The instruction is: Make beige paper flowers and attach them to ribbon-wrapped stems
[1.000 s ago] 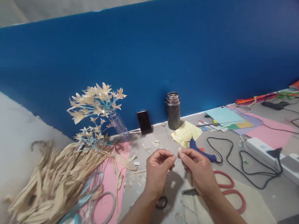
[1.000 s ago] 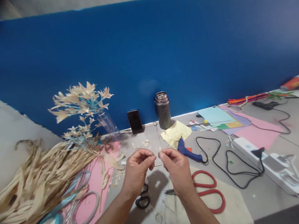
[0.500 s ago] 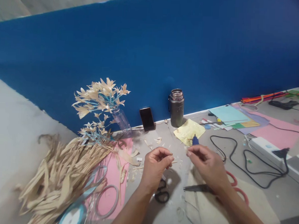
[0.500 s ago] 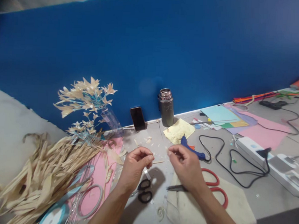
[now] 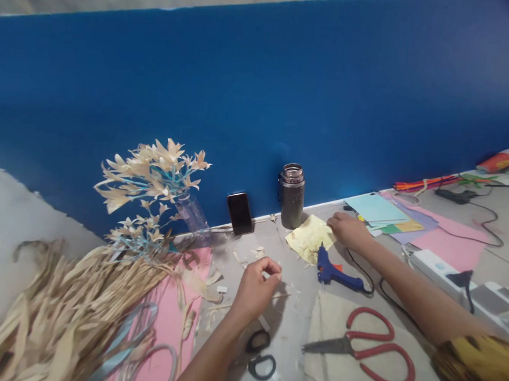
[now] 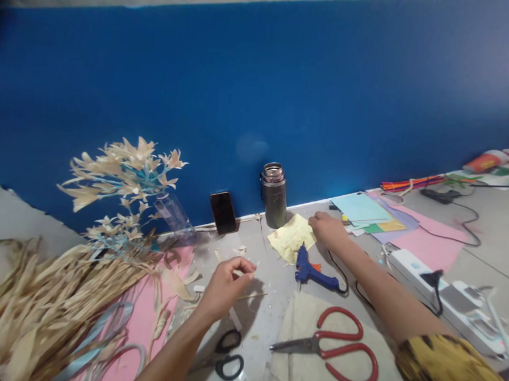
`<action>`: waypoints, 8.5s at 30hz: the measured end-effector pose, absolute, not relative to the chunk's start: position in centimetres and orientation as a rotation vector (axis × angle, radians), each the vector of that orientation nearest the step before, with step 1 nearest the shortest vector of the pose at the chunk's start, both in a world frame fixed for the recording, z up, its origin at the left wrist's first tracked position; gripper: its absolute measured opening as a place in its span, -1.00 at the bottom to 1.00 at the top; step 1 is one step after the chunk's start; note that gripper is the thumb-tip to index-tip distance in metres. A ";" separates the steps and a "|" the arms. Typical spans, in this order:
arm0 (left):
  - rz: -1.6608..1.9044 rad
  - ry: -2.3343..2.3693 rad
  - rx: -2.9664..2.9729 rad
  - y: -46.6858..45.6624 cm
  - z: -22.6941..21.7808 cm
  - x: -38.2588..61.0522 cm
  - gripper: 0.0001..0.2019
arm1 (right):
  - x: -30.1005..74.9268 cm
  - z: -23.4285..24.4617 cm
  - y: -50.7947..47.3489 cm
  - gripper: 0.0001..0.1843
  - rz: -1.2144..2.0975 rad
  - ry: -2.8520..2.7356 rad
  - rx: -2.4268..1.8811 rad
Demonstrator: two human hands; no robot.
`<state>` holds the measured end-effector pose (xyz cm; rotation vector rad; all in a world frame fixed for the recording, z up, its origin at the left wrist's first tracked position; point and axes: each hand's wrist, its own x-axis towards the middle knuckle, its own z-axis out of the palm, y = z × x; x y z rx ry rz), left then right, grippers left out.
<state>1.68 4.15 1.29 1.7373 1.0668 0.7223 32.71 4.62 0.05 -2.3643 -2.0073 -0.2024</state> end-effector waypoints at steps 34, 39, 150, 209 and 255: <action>0.845 0.855 1.380 9.2 1.2 6.3 -0.86 | 24.8 4.1 1.2 -0.57 1.288 -1.044 -1.204; 0.932 0.672 0.975 5.0 3.9 4.4 -0.72 | 20.5 5.0 -2.1 -0.71 1.442 -0.673 -0.883; 0.659 1.002 1.436 -2.4 0.9 -2.9 -0.82 | 14.0 0.4 -4.8 -0.71 1.077 -0.770 -1.032; 0.919 0.962 0.802 11.6 -2.7 11.0 -0.68 | 26.4 -5.1 -4.8 -0.65 -0.030 -1.800 -2.280; 0.748 0.577 0.765 11.8 -3.8 11.3 -0.72 | 26.6 -3.3 -6.2 -0.55 0.713 -1.187 -1.605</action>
